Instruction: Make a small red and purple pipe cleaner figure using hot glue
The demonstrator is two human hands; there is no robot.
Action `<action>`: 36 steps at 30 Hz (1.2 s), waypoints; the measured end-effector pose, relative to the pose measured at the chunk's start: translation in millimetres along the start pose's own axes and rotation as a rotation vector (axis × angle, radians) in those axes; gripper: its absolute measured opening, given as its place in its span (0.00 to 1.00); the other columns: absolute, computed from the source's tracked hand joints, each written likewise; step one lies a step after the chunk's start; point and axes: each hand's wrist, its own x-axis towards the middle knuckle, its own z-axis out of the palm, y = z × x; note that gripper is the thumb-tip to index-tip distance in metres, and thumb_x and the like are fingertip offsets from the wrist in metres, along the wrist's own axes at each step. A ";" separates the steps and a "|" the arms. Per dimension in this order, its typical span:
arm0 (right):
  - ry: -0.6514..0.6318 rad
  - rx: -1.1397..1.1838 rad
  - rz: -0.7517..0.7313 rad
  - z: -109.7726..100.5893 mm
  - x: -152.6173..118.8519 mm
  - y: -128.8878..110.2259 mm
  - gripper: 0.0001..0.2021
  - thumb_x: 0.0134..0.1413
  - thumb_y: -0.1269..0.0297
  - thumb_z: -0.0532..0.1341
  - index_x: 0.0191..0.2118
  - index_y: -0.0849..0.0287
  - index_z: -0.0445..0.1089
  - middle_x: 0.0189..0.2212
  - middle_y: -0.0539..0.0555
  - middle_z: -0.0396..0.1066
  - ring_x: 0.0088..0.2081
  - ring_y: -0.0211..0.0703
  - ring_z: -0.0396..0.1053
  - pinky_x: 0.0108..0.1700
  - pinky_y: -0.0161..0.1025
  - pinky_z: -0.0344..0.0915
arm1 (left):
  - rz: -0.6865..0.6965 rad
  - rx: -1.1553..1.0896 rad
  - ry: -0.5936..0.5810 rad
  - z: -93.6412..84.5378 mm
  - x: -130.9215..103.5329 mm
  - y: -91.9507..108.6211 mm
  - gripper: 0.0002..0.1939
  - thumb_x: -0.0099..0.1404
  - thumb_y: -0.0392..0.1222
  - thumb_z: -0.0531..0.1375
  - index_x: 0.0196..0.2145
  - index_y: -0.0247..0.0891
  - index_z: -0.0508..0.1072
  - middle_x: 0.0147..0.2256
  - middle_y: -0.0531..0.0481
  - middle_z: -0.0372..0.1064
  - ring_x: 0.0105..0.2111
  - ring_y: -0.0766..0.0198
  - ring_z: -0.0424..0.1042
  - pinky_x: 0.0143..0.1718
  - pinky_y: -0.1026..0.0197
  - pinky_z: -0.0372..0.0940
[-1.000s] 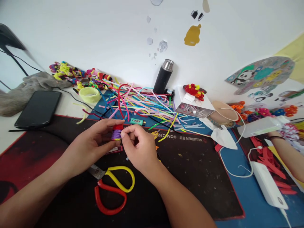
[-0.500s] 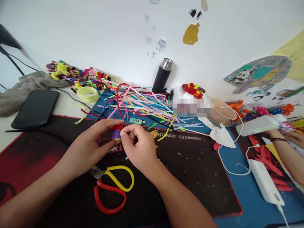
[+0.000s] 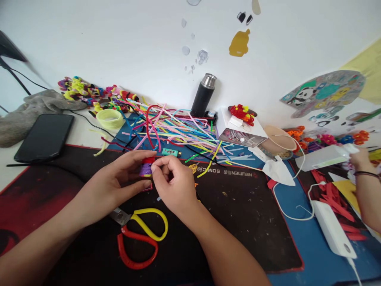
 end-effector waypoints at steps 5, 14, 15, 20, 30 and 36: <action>-0.001 0.013 -0.003 1.3 0.1 -0.3 0.05 0.68 0.64 0.63 0.37 0.55 0.74 0.21 0.42 0.62 0.23 0.37 0.62 0.29 0.37 0.59 | -0.003 0.026 0.020 -1.8 2.5 5.2 0.18 0.75 0.50 0.68 0.59 0.46 0.82 0.59 0.44 0.80 0.60 0.48 0.78 0.63 0.48 0.76; -0.005 0.014 0.008 1.9 0.0 1.5 0.05 0.67 0.64 0.63 0.37 0.54 0.74 0.22 0.43 0.62 0.23 0.37 0.62 0.28 0.36 0.59 | 0.041 0.096 0.058 1.0 1.7 2.5 0.18 0.73 0.46 0.69 0.59 0.48 0.82 0.61 0.46 0.80 0.63 0.47 0.77 0.66 0.46 0.73; -0.006 0.013 0.007 1.9 -0.2 1.7 0.05 0.68 0.64 0.63 0.37 0.54 0.74 0.22 0.43 0.62 0.23 0.37 0.62 0.28 0.36 0.60 | 0.027 0.080 0.051 1.0 1.7 2.9 0.19 0.73 0.46 0.69 0.59 0.47 0.82 0.61 0.45 0.80 0.63 0.47 0.77 0.64 0.47 0.75; 0.001 0.006 -0.001 2.2 -0.9 1.3 0.05 0.68 0.64 0.63 0.37 0.54 0.74 0.22 0.43 0.63 0.23 0.37 0.62 0.28 0.36 0.60 | -0.067 -0.048 0.028 2.1 2.1 6.5 0.20 0.71 0.48 0.71 0.58 0.44 0.80 0.58 0.43 0.81 0.57 0.46 0.81 0.51 0.50 0.82; 0.015 -0.011 0.003 3.9 -1.9 1.7 0.05 0.67 0.64 0.64 0.36 0.54 0.72 0.20 0.41 0.60 0.21 0.36 0.60 0.29 0.37 0.60 | -0.115 -0.161 0.026 5.9 0.5 7.4 0.21 0.68 0.45 0.72 0.56 0.42 0.78 0.53 0.43 0.81 0.55 0.47 0.81 0.44 0.53 0.82; 0.011 -0.002 0.003 3.2 -1.3 0.1 0.05 0.67 0.63 0.63 0.36 0.54 0.73 0.21 0.42 0.62 0.22 0.37 0.61 0.28 0.36 0.60 | -0.127 -0.162 0.021 5.1 1.3 7.6 0.21 0.68 0.46 0.72 0.56 0.42 0.78 0.55 0.42 0.80 0.56 0.46 0.81 0.45 0.52 0.82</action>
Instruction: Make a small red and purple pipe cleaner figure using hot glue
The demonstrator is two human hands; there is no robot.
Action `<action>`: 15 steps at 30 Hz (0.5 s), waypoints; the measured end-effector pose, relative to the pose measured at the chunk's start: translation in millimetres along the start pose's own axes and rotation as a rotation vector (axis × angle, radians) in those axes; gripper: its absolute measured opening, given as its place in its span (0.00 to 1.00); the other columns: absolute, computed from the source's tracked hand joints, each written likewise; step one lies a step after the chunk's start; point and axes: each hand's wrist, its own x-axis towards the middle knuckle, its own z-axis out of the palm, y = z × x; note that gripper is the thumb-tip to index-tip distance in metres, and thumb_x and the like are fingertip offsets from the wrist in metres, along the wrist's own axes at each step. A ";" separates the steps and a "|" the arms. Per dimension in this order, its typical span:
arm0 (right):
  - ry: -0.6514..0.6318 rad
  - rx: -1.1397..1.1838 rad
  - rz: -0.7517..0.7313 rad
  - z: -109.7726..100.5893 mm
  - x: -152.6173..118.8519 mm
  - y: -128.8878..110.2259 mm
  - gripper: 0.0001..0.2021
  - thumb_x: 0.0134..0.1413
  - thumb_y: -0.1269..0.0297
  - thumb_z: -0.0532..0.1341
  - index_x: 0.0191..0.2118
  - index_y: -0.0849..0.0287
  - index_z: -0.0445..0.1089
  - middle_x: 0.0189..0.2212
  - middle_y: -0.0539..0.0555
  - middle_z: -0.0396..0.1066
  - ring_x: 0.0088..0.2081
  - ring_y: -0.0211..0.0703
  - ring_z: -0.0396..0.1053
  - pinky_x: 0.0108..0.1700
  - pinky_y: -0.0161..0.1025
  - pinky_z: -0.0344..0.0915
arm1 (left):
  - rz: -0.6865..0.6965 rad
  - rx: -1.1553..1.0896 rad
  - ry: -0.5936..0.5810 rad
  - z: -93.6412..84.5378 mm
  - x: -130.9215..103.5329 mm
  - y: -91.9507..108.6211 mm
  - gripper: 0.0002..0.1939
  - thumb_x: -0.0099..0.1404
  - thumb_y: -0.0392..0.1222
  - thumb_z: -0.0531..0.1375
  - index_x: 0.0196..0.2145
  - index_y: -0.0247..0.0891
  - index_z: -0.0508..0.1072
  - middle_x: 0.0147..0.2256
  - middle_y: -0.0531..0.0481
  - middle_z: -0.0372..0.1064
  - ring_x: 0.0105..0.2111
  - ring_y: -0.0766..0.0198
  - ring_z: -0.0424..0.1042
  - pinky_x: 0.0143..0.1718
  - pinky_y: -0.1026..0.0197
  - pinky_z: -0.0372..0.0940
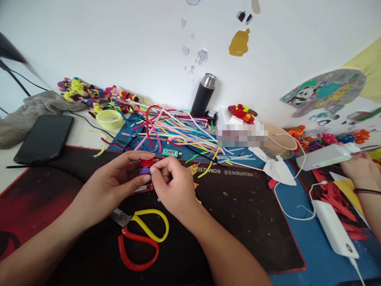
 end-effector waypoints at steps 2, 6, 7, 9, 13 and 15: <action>-0.006 0.004 0.003 -0.9 0.5 -1.3 0.06 0.67 0.63 0.63 0.37 0.54 0.73 0.21 0.43 0.63 0.23 0.37 0.62 0.29 0.36 0.61 | -0.008 -0.002 -0.005 -0.3 0.0 0.9 0.21 0.68 0.46 0.72 0.57 0.42 0.77 0.56 0.42 0.81 0.57 0.46 0.81 0.46 0.52 0.82; -0.010 0.000 0.007 -2.4 0.7 -1.9 0.07 0.69 0.61 0.64 0.38 0.55 0.75 0.23 0.46 0.67 0.24 0.39 0.63 0.29 0.37 0.62 | -0.002 0.021 -0.002 -1.0 0.0 1.9 0.21 0.69 0.47 0.72 0.57 0.42 0.77 0.58 0.41 0.80 0.59 0.45 0.80 0.48 0.51 0.82; -0.010 -0.001 0.008 -2.5 0.6 -1.6 0.07 0.70 0.60 0.64 0.38 0.55 0.76 0.23 0.46 0.68 0.24 0.39 0.64 0.29 0.37 0.63 | 0.001 0.028 0.001 -1.2 0.1 1.8 0.21 0.69 0.47 0.72 0.57 0.42 0.78 0.58 0.41 0.80 0.59 0.45 0.80 0.49 0.50 0.82; -0.009 -0.001 0.010 -2.6 0.4 -0.7 0.08 0.70 0.60 0.64 0.39 0.55 0.77 0.24 0.47 0.70 0.24 0.39 0.64 0.29 0.37 0.63 | 0.006 0.035 0.008 -1.4 0.4 1.4 0.20 0.69 0.46 0.72 0.56 0.43 0.78 0.58 0.41 0.80 0.60 0.45 0.80 0.50 0.50 0.82; -0.001 0.032 0.030 -2.0 0.6 0.7 0.08 0.70 0.59 0.64 0.39 0.55 0.77 0.24 0.47 0.70 0.25 0.39 0.64 0.29 0.38 0.62 | 0.016 0.025 0.024 -1.5 1.2 1.3 0.20 0.68 0.45 0.72 0.56 0.43 0.78 0.58 0.42 0.80 0.60 0.45 0.80 0.52 0.49 0.82; 0.011 0.060 0.048 -1.9 1.4 1.1 0.08 0.70 0.58 0.65 0.39 0.55 0.76 0.24 0.47 0.69 0.25 0.39 0.64 0.29 0.38 0.62 | 0.021 0.016 0.026 -1.5 1.5 1.9 0.20 0.68 0.45 0.73 0.56 0.42 0.78 0.58 0.42 0.80 0.60 0.46 0.80 0.53 0.48 0.81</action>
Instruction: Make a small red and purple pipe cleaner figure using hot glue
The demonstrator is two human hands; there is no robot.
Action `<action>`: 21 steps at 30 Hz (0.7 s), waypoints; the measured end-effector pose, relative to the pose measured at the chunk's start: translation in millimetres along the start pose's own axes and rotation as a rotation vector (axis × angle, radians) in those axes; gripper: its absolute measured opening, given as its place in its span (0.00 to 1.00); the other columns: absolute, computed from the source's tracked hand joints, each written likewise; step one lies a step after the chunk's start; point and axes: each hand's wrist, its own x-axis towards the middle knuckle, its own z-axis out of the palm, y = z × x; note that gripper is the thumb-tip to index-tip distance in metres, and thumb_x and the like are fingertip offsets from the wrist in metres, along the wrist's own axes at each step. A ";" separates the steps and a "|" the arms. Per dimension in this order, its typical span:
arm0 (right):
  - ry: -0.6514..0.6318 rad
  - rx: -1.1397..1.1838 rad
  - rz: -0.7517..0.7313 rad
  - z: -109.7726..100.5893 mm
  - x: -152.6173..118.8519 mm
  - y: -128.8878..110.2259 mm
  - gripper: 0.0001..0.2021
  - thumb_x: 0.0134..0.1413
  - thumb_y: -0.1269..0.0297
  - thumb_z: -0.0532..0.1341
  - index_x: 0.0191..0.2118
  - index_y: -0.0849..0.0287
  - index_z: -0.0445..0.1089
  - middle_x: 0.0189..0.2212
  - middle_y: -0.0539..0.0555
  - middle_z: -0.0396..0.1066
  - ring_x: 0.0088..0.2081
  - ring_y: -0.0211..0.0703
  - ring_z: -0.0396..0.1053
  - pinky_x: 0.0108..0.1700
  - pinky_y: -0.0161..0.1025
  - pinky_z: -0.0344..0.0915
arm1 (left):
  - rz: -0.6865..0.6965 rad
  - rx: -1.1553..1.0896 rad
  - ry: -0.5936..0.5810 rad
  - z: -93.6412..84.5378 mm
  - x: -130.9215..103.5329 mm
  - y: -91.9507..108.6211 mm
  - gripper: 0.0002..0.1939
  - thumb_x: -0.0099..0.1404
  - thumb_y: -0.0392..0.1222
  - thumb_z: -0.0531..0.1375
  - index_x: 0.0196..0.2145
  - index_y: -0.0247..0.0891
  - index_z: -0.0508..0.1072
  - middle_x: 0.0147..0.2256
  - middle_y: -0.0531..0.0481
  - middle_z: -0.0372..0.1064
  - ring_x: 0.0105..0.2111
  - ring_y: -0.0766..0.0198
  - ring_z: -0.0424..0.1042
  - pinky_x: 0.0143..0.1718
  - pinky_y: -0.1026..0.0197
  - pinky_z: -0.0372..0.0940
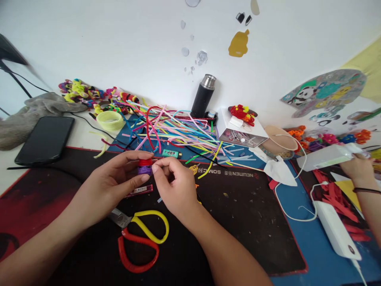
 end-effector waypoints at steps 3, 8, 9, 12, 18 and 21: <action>0.009 0.044 0.032 -0.4 1.6 0.3 0.08 0.69 0.58 0.65 0.39 0.55 0.76 0.25 0.46 0.68 0.25 0.40 0.64 0.29 0.37 0.62 | -0.004 0.007 0.009 -0.2 0.2 1.2 0.20 0.68 0.45 0.73 0.56 0.42 0.78 0.57 0.42 0.80 0.59 0.46 0.80 0.54 0.48 0.81; -0.018 0.073 0.084 -1.2 2.3 -0.1 0.08 0.67 0.57 0.66 0.37 0.54 0.73 0.24 0.45 0.65 0.25 0.39 0.62 0.29 0.37 0.61 | -0.015 0.018 0.029 -0.5 0.1 1.6 0.22 0.67 0.46 0.74 0.56 0.42 0.78 0.57 0.42 0.80 0.60 0.45 0.80 0.53 0.48 0.82; -0.030 0.072 0.091 -1.3 2.2 -0.4 0.08 0.67 0.57 0.66 0.37 0.54 0.72 0.24 0.45 0.64 0.25 0.39 0.62 0.29 0.37 0.61 | -0.017 0.017 0.032 -0.5 0.1 1.5 0.22 0.67 0.47 0.74 0.56 0.42 0.78 0.57 0.42 0.80 0.60 0.44 0.80 0.53 0.48 0.82; -0.054 0.075 0.097 -1.1 2.1 -1.0 0.09 0.67 0.57 0.66 0.37 0.53 0.71 0.23 0.44 0.63 0.24 0.38 0.61 0.27 0.36 0.60 | -0.023 0.015 0.032 -0.5 0.4 1.1 0.22 0.67 0.47 0.74 0.56 0.43 0.77 0.58 0.42 0.80 0.60 0.44 0.80 0.51 0.48 0.83; -0.061 0.089 0.104 -0.2 1.8 -0.6 0.09 0.67 0.57 0.66 0.36 0.53 0.71 0.23 0.44 0.63 0.24 0.39 0.62 0.27 0.37 0.60 | -0.014 0.030 0.028 -0.4 0.7 0.0 0.22 0.67 0.47 0.73 0.57 0.43 0.77 0.58 0.41 0.80 0.60 0.44 0.80 0.51 0.49 0.83; -0.059 0.074 0.106 0.3 1.1 -0.2 0.09 0.67 0.57 0.66 0.36 0.53 0.71 0.23 0.44 0.64 0.25 0.39 0.62 0.28 0.37 0.60 | -0.003 0.032 0.030 -0.1 0.2 -0.2 0.22 0.67 0.46 0.73 0.56 0.43 0.77 0.58 0.42 0.80 0.59 0.45 0.81 0.52 0.49 0.83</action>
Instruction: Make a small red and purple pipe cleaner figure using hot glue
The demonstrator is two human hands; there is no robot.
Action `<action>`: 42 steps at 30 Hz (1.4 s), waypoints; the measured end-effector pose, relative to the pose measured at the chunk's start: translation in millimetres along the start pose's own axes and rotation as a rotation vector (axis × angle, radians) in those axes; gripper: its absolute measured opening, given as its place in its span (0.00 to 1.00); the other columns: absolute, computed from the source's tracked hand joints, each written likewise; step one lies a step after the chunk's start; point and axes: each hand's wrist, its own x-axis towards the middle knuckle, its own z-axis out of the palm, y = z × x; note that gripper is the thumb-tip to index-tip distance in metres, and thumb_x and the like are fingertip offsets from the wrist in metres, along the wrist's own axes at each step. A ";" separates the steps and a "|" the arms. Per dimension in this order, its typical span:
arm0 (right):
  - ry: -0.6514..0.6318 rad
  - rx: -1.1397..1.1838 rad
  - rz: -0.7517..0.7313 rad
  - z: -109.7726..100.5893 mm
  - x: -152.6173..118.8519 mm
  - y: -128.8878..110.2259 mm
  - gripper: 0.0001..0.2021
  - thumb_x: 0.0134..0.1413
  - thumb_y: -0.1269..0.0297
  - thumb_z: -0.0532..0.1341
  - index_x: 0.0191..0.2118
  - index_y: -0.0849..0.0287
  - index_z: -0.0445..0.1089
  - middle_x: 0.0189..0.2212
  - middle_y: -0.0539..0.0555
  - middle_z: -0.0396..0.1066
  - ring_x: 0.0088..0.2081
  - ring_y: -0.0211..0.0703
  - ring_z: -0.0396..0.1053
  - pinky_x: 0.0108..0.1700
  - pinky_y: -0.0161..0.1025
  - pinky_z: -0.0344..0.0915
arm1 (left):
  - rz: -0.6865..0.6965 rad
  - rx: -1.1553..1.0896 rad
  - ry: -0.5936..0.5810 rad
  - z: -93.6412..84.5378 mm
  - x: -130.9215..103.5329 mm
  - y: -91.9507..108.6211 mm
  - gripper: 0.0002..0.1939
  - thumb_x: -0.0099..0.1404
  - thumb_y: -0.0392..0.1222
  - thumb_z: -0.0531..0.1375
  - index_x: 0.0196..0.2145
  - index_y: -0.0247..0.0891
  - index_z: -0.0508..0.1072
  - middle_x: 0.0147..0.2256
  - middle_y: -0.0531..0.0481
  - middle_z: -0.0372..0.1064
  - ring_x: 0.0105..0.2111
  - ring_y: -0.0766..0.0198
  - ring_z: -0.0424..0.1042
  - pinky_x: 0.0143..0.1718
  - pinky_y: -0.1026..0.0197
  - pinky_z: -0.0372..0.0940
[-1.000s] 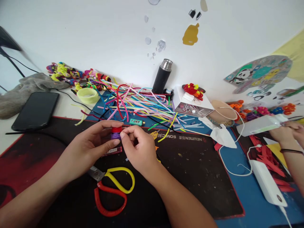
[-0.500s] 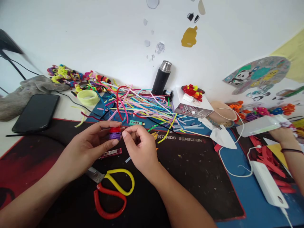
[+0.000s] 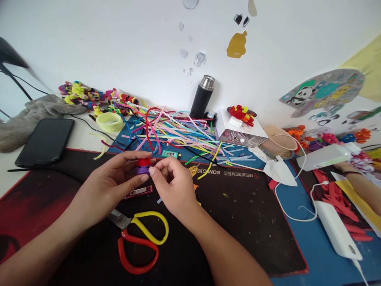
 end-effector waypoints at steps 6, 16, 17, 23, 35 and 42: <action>0.005 -0.009 -0.010 0.7 -0.4 -0.3 0.08 0.67 0.59 0.66 0.36 0.54 0.72 0.23 0.44 0.64 0.25 0.39 0.62 0.28 0.36 0.60 | 0.025 0.023 0.001 2.3 -0.8 -0.1 0.20 0.68 0.45 0.72 0.55 0.43 0.78 0.58 0.43 0.79 0.57 0.47 0.81 0.53 0.49 0.82; 0.009 -0.047 -0.015 1.1 -0.1 1.5 0.08 0.67 0.58 0.65 0.36 0.54 0.72 0.24 0.45 0.66 0.25 0.39 0.63 0.28 0.36 0.62 | 0.026 0.067 0.001 1.9 -1.3 -0.8 0.20 0.68 0.47 0.71 0.56 0.44 0.78 0.58 0.43 0.79 0.57 0.47 0.82 0.52 0.49 0.83; 0.007 -0.048 -0.017 1.1 -0.2 1.7 0.08 0.67 0.58 0.65 0.36 0.54 0.72 0.24 0.45 0.65 0.25 0.39 0.63 0.28 0.36 0.62 | 0.028 0.067 0.001 1.9 -1.3 -0.9 0.20 0.68 0.47 0.71 0.56 0.44 0.78 0.58 0.43 0.79 0.57 0.47 0.82 0.52 0.49 0.82; 0.009 -0.038 -0.016 2.1 -0.7 2.3 0.08 0.67 0.59 0.65 0.36 0.54 0.72 0.23 0.44 0.65 0.25 0.39 0.63 0.28 0.36 0.61 | 0.027 0.067 0.005 2.3 -1.8 -2.1 0.19 0.68 0.46 0.71 0.56 0.45 0.79 0.57 0.44 0.79 0.56 0.48 0.82 0.51 0.49 0.82; 0.048 0.051 -0.016 -0.5 1.7 -2.5 0.09 0.67 0.57 0.67 0.36 0.54 0.70 0.23 0.44 0.63 0.25 0.38 0.61 0.28 0.36 0.60 | 0.031 0.028 0.014 1.4 0.2 -1.7 0.20 0.67 0.44 0.73 0.55 0.43 0.79 0.57 0.44 0.80 0.59 0.48 0.80 0.59 0.47 0.79; -0.023 0.226 0.089 -2.5 2.4 3.7 0.14 0.68 0.49 0.69 0.43 0.56 0.75 0.25 0.44 0.67 0.22 0.34 0.61 0.25 0.36 0.58 | 0.005 -0.099 0.045 -2.7 0.1 -1.8 0.27 0.60 0.51 0.80 0.53 0.44 0.81 0.54 0.43 0.83 0.55 0.44 0.82 0.51 0.48 0.82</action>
